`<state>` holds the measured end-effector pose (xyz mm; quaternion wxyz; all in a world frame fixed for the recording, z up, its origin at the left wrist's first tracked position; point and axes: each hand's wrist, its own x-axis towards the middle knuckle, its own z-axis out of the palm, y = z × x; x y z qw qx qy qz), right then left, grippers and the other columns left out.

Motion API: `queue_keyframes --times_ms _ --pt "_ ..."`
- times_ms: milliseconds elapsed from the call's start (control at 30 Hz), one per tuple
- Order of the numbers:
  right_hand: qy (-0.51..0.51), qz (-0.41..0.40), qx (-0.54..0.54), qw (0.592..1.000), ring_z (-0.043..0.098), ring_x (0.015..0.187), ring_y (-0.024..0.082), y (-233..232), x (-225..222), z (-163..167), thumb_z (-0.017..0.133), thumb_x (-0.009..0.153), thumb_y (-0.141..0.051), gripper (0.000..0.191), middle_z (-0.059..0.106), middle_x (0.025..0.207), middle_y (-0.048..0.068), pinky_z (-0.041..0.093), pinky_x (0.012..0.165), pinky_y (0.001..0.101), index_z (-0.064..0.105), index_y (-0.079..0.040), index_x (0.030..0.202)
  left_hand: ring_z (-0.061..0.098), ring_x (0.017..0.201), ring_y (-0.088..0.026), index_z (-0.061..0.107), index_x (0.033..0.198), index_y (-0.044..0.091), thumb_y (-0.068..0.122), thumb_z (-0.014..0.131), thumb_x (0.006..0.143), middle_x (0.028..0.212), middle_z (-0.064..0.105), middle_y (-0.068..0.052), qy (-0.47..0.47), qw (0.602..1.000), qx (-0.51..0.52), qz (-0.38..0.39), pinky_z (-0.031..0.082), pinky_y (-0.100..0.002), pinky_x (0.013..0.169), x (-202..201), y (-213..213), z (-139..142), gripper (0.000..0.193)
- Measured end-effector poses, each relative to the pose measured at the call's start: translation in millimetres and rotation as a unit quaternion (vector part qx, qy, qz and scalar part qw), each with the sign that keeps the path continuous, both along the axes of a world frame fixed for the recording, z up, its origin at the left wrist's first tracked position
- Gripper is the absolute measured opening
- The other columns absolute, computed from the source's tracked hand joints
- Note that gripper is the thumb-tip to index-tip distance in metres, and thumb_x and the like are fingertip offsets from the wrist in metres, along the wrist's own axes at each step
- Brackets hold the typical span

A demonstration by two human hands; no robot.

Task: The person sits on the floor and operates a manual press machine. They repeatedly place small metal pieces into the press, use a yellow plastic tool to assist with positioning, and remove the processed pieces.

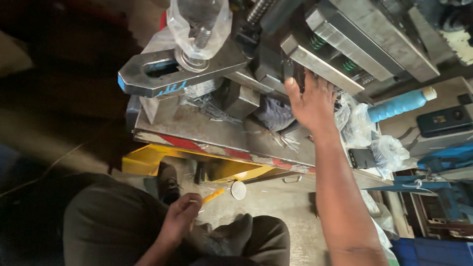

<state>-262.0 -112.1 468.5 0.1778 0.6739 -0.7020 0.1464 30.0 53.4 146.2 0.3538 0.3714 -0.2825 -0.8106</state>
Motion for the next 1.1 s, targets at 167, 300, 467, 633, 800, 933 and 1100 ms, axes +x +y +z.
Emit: queue_keyframes --times_ms 167,300,467,633,800,933,1100 --pt "0.021 0.027 -0.008 0.999 0.044 0.136 0.056 -5 -6 -2 0.055 0.106 -0.054 0.069 0.05 0.147 0.034 0.031 0.112 0.0629 0.051 -0.003 0.152 0.043 0.045 -0.007 0.07 0.1 0.006 0.015 0.062 0.092 0.061 0.053 0.003 0.003 1.0 0.016 -0.009 0.031 -0.026 0.041 4 -2 7 0.015" --pt "-0.022 0.085 -0.001 0.996 0.061 0.125 0.048 -3 -14 2 0.059 0.107 -0.049 0.062 0.063 0.135 0.029 0.046 0.109 0.0539 0.056 0.0 0.145 0.044 0.045 -0.008 0.07 0.102 0.005 0.015 0.063 0.093 0.06 0.053 0.003 0.015 1.0 0.007 -0.01 0.033 -0.026 0.041 6 -2 9 0.015" --pt "-0.003 0.077 -0.029 0.997 0.064 0.112 0.049 3 -13 -4 0.066 0.102 -0.046 0.065 0.066 0.125 0.028 0.049 0.096 0.0557 0.054 0.006 0.14 0.046 0.048 -0.008 0.069 0.104 0.004 0.014 0.063 0.094 0.061 0.053 0.001 -0.005 1.0 -0.003 -0.017 0.034 -0.026 0.044 5 -3 8 0.016" --pt "0.009 0.09 -0.061 0.994 0.065 0.111 0.05 2 -14 -10 0.065 0.105 -0.045 0.065 0.065 0.129 0.028 0.05 0.095 0.0558 0.049 0.005 0.143 0.046 0.049 -0.009 0.069 0.106 0.005 0.011 0.063 0.092 0.063 0.054 0.0 -0.001 1.0 0.015 -0.003 0.033 -0.026 0.045 4 -3 3 0.016" --pt "-0.006 0.062 -0.035 0.997 0.065 0.108 0.05 2 -19 -12 0.06 0.107 -0.047 0.064 0.068 0.124 0.026 0.049 0.094 0.0574 0.045 0.003 0.144 0.044 0.048 -0.009 0.069 0.107 0.003 0.011 0.064 0.092 0.063 0.053 -0.001 0.011 1.0 0.026 -0.007 0.032 -0.026 0.044 0 -2 -4 0.017" --pt "0.045 0.052 -0.06 0.996 0.063 0.105 0.053 2 -18 -15 0.06 0.108 -0.048 0.068 0.067 0.121 0.031 0.048 0.091 0.0592 0.044 0.006 0.145 0.046 0.048 -0.01 0.07 0.107 0.005 0.013 0.063 0.093 0.062 0.054 -0.001 -0.012 0.999 0.026 -0.014 0.035 -0.026 0.044 -2 -4 -6 0.017" --pt "0.029 0.073 -0.055 0.995 0.064 0.108 0.053 -1 -18 -13 0.058 0.11 -0.05 0.071 0.066 0.122 0.032 0.05 0.094 0.0581 0.042 0.007 0.148 0.046 0.049 -0.009 0.07 0.106 0.004 0.012 0.063 0.093 0.063 0.055 -0.001 0.007 1.0 0.029 -0.01 0.034 -0.026 0.044 0 -6 -7 0.017"
